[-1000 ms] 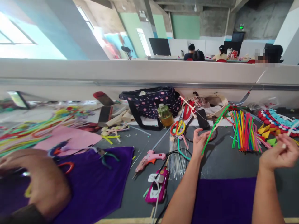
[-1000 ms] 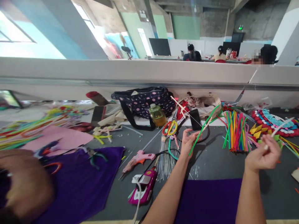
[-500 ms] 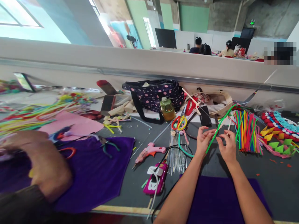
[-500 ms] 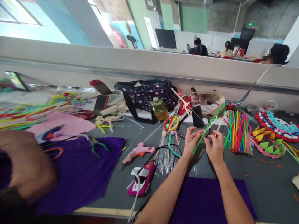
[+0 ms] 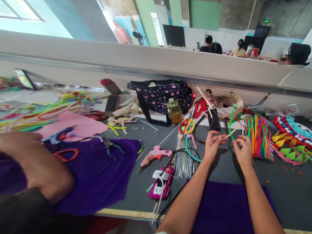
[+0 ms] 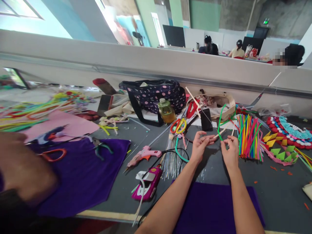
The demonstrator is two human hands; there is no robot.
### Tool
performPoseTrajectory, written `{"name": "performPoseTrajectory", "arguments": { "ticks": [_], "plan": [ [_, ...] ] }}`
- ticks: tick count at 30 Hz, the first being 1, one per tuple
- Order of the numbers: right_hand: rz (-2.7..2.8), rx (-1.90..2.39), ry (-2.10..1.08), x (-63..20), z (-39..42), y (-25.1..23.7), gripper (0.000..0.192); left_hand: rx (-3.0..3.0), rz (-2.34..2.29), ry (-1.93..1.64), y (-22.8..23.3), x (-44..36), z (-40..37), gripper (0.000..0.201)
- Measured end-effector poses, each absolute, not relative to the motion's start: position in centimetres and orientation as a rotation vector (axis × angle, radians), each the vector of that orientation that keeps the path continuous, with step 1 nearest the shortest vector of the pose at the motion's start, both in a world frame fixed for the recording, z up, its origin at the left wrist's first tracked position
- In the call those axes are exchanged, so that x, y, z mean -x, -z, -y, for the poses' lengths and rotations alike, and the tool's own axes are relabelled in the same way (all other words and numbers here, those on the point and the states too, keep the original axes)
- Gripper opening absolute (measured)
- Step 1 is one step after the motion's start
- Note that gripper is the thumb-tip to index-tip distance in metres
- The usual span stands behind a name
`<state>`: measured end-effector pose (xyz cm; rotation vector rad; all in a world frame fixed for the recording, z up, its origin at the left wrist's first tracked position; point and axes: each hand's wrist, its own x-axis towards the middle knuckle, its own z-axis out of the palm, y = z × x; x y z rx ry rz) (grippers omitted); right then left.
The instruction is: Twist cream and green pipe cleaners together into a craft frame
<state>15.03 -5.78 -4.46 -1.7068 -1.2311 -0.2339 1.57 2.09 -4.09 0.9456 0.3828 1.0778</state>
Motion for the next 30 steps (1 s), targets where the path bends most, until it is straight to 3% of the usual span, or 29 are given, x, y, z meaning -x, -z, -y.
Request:
{"name": "performPoseTrajectory", "arguments": {
  "ticks": [11,16,25,30],
  "plan": [
    [1.251,1.668,0.207,-16.7,6.1,4.4,0.019,-0.957,-0.385,-1.072,4.2,-1.6,-2.2,0.042],
    [0.976,1.463,0.025,-17.2,6.4,3.6,0.046,-0.901,-0.413,-1.129,3.9,-1.2,-2.7,0.042],
    [0.792,1.404,0.738,-18.3,9.1,1.4,0.021,-0.834,-0.408,-1.214,3.7,-1.0,-3.0,0.043],
    [0.872,1.54,0.895,-18.4,9.2,1.8,0.017,-0.704,-0.317,-1.196,2.8,-0.6,-2.8,0.042]
  ]
}}
